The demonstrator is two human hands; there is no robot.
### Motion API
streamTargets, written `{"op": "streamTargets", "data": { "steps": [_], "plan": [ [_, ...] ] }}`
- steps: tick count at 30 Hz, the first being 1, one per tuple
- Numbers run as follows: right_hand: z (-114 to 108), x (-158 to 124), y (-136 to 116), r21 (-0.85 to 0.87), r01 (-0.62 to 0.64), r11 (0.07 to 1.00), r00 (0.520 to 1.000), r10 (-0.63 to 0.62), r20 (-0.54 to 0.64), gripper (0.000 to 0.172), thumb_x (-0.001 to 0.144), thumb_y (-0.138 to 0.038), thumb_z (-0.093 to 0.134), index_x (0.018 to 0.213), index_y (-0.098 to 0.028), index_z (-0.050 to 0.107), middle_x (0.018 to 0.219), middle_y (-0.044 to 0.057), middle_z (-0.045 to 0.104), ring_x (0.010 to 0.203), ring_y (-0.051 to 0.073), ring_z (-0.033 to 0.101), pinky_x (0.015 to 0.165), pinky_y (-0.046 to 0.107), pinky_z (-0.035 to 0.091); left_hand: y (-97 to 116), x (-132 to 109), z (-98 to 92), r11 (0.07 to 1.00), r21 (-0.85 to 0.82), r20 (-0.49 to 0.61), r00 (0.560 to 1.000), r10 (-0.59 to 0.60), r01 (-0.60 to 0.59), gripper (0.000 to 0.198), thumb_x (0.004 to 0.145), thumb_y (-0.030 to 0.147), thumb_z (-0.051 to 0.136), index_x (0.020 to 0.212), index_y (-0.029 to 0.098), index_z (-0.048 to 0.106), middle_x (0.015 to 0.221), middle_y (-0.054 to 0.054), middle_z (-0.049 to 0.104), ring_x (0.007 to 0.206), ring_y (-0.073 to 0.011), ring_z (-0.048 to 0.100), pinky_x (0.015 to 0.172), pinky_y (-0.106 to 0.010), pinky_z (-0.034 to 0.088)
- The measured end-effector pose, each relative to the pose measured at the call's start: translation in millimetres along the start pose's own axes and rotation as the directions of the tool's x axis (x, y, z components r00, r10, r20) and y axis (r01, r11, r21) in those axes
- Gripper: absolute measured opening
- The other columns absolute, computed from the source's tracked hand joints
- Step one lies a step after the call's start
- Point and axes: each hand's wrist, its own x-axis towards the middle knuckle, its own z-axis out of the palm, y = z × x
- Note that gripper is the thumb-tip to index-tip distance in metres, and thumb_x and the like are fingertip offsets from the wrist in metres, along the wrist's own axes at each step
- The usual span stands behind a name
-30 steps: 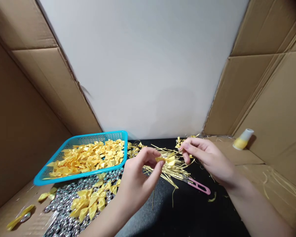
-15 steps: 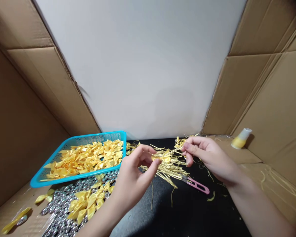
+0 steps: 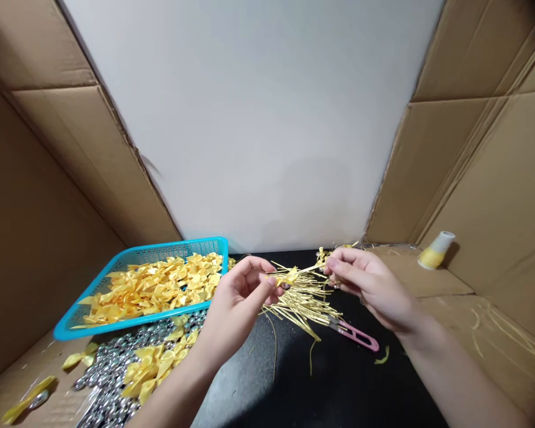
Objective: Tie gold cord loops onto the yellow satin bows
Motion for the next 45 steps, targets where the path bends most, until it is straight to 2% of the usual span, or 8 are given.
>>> {"op": "streamTargets", "data": {
  "steps": [5, 10, 16, 22, 30, 37, 41, 45],
  "plan": [
    [-20, 0, -8, -0.184, -0.010, 0.983, 1.000, 0.006, -0.020, 0.038, 0.078, -0.052, 0.064, 0.064, -0.017, 0.057, 0.055, -0.004, 0.041, 0.051, 0.008, 0.030, 0.048, 0.024, 0.021, -4, 6, -6.6, 0.999, 0.033, -0.074, 0.997, 0.026, -0.024, 0.009, 0.083, 0.023, 0.062, 0.087, 0.018, 0.055, 0.063, 0.004, 0.060, 0.062, -0.0100, 0.059, 0.061, -0.021, 0.048],
    [-42, -6, -14, -0.529, -0.045, 0.848, 0.987, 0.119, 0.107, 0.039, 0.072, -0.046, 0.073, 0.060, -0.019, 0.048, 0.057, -0.006, 0.038, 0.054, 0.009, 0.033, 0.051, 0.025, 0.024, -6, 10, -12.3, 0.998, 0.052, -0.091, 0.995, 0.034, -0.029, 0.012, 0.082, 0.024, 0.063, 0.088, 0.018, 0.054, 0.061, 0.004, 0.061, 0.061, -0.0112, 0.060, 0.059, -0.022, 0.046],
    [-41, -9, -22, -0.315, 0.121, 0.941, 0.966, -0.039, 0.256, 0.037, 0.081, -0.045, 0.065, 0.061, -0.019, 0.051, 0.086, 0.004, 0.059, 0.081, 0.018, 0.053, 0.071, 0.030, 0.039, -6, 11, -12.0, 0.998, 0.053, -0.092, 0.995, 0.023, -0.018, 0.012, 0.081, 0.025, 0.063, 0.086, 0.017, 0.055, 0.060, 0.004, 0.060, 0.060, -0.0108, 0.060, 0.059, -0.022, 0.046],
    [-42, -10, -22, -0.133, 0.195, 0.972, 0.975, -0.177, 0.136, 0.030, 0.084, -0.041, 0.063, 0.064, -0.020, 0.058, 0.077, 0.003, 0.055, 0.078, 0.017, 0.051, 0.072, 0.030, 0.040, -2, 10, -10.6, 1.000, 0.017, -0.080, 0.997, 0.002, -0.001, 0.012, 0.079, 0.024, 0.064, 0.084, 0.017, 0.055, 0.059, 0.005, 0.059, 0.058, -0.0097, 0.058, 0.058, -0.021, 0.046],
    [-34, -4, -20, -0.535, 0.050, 0.843, 0.997, -0.009, 0.077, 0.031, 0.081, -0.049, 0.061, 0.071, -0.020, 0.059, 0.080, 0.003, 0.060, 0.078, 0.019, 0.054, 0.072, 0.033, 0.041, -5, 5, -10.6, 0.987, 0.145, -0.032, 0.996, 0.079, -0.074, 0.009, 0.085, 0.027, 0.059, 0.089, 0.019, 0.056, 0.064, 0.003, 0.059, 0.063, -0.0127, 0.061, 0.062, -0.025, 0.047],
    [-8, -11, -15, -0.594, 0.172, 0.786, 0.981, -0.191, 0.031, 0.022, 0.086, -0.040, 0.058, 0.102, -0.025, 0.061, 0.109, 0.003, 0.066, 0.103, 0.021, 0.060, 0.091, 0.038, 0.046, -5, -5, -4.2, 0.938, 0.318, 0.031, 0.991, 0.132, -0.135, 0.011, 0.090, 0.030, 0.057, 0.094, 0.020, 0.058, 0.070, 0.001, 0.063, 0.066, -0.0139, 0.061, 0.061, -0.025, 0.046],
    [-9, -5, -3, -0.592, 0.134, 0.795, 0.982, -0.024, 0.189, 0.032, 0.084, -0.039, 0.063, 0.112, -0.025, 0.060, 0.116, 0.004, 0.065, 0.110, 0.021, 0.059, 0.096, 0.038, 0.046, 0, 0, -6.8, 0.981, 0.168, -0.050, 0.993, 0.106, -0.097, 0.009, 0.087, 0.027, 0.060, 0.089, 0.019, 0.058, 0.068, 0.002, 0.062, 0.065, -0.0113, 0.060, 0.063, -0.022, 0.048],
    [-4, 6, 22, -0.568, 0.094, 0.817, 0.897, 0.178, 0.404, 0.054, 0.069, -0.025, 0.077, 0.119, -0.020, 0.059, 0.128, 0.008, 0.061, 0.119, 0.024, 0.055, 0.104, 0.040, 0.041, 2, 5, -11.4, 0.992, 0.083, -0.106, 0.989, 0.107, -0.099, 0.010, 0.085, 0.026, 0.063, 0.087, 0.018, 0.059, 0.065, 0.003, 0.061, 0.062, -0.0101, 0.059, 0.063, -0.020, 0.047]
  ]
}}
